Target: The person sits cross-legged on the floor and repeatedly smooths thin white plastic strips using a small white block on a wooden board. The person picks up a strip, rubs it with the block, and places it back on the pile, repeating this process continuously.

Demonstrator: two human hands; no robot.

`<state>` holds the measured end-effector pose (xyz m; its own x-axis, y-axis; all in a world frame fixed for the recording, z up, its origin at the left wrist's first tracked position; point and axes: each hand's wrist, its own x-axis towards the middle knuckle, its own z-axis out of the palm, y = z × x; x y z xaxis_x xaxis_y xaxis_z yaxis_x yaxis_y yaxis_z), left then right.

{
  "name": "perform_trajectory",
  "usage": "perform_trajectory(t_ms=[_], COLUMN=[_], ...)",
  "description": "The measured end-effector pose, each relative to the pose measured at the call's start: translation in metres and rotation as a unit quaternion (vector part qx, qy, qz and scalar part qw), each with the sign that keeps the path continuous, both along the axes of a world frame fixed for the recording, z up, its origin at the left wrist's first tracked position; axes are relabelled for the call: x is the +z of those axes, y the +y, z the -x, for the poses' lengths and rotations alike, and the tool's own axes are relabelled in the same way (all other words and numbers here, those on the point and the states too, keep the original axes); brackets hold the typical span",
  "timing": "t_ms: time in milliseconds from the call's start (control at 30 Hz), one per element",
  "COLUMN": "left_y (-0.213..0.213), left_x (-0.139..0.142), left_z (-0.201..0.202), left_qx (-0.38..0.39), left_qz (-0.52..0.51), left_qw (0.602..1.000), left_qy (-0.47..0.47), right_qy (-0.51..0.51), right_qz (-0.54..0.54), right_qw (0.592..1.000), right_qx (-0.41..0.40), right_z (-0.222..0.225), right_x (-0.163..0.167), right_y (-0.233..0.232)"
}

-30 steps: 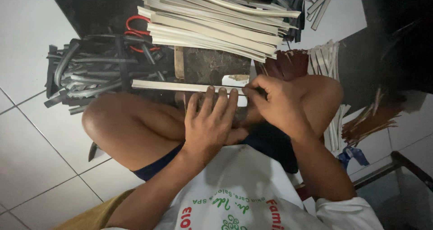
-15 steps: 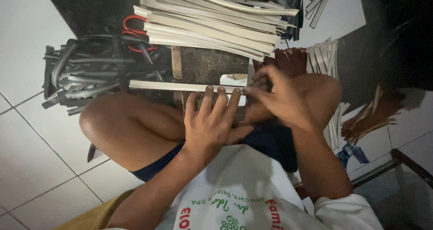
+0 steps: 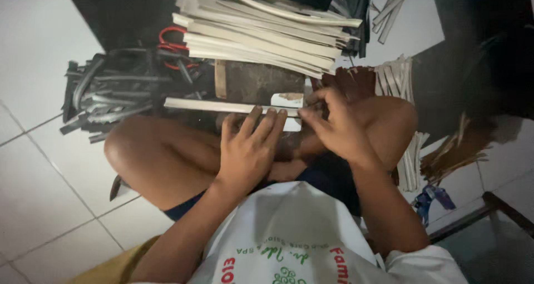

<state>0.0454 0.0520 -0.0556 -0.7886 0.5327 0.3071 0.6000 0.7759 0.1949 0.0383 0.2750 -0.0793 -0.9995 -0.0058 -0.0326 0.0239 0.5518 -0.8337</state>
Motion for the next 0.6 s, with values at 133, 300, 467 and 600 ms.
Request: perform_trajectory(t_ms=[133, 300, 467, 600], left_y=[-0.008, -0.036, -0.045, -0.051], left_x=[0.003, 0.005, 0.006, 0.012], left_z=[-0.004, 0.003, 0.007, 0.006], left_qx=[0.015, 0.080, 0.121, 0.232], left_qz=[-0.025, 0.008, -0.034, -0.205], left_qw=[1.000, 0.996, 0.991, 0.950], left_qy=[0.003, 0.040, 0.048, -0.046], right_qy=[0.001, 0.012, 0.040, -0.006], right_qz=[-0.059, -0.052, -0.084, -0.033], right_qw=[0.997, 0.998, 0.995, 0.999], right_qx=[-0.053, -0.031, -0.020, -0.012], right_z=[-0.009, -0.005, -0.007, -0.010], right_x=[0.002, 0.006, 0.007, 0.010], right_y=[-0.019, -0.017, -0.015, -0.006])
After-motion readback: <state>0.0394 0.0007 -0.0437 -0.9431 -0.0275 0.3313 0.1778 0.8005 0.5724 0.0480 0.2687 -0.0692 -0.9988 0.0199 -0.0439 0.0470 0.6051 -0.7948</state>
